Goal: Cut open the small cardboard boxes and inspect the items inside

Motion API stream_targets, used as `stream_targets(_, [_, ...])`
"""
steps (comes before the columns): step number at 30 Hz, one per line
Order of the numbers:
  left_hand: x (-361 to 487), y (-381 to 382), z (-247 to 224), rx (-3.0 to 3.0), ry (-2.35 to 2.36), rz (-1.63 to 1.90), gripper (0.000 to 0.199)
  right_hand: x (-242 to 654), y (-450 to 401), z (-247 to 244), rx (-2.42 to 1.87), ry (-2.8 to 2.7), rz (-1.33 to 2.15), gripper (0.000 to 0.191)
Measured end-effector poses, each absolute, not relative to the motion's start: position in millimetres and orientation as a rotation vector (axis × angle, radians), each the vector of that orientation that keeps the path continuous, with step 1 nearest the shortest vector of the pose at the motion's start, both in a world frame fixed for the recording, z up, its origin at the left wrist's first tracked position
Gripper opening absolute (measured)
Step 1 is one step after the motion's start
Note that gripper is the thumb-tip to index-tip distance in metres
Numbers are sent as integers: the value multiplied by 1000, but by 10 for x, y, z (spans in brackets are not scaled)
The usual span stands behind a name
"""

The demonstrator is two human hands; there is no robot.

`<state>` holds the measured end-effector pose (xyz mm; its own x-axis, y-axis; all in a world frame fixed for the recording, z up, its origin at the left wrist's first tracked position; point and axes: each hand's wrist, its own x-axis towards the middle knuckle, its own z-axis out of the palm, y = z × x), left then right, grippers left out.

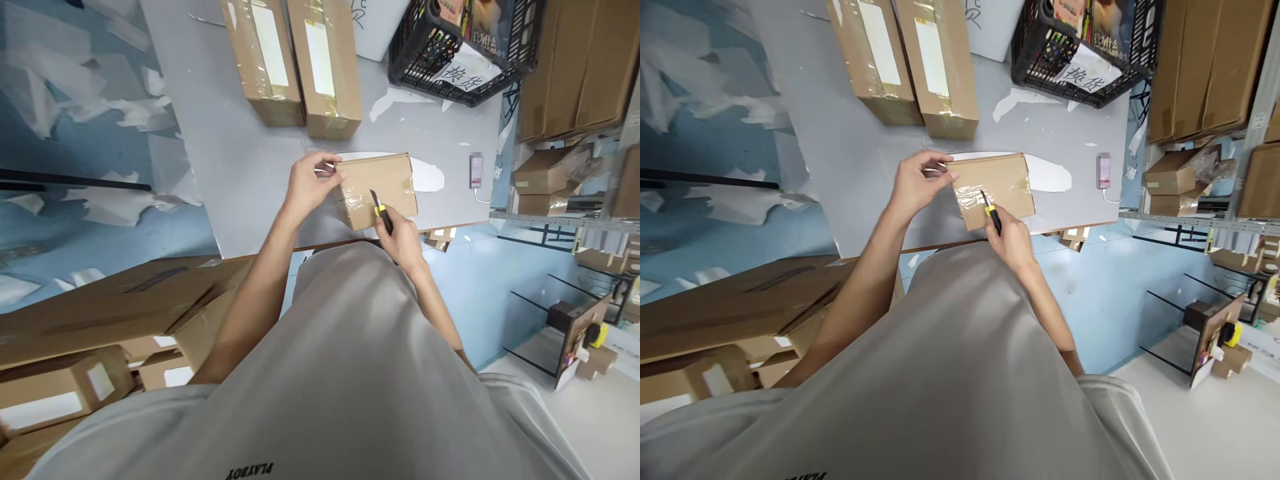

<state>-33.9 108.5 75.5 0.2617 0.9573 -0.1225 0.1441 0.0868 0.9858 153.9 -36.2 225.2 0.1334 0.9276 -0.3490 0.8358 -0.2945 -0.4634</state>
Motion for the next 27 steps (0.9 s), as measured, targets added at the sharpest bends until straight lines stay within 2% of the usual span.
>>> stream_targets(5, [-354,1095,708,1366,1108,867,32,1246,-199,2254,-2233,-1862,974,49])
stream_targets(17, [-342,1010,682,1378,1098,882,29,1006,-40,2294,-2414,-1949,1018,44])
stream_targets(27, [-280,970,760,1372,1119,878,27,732,93,2526,-2681,-2006,997,44])
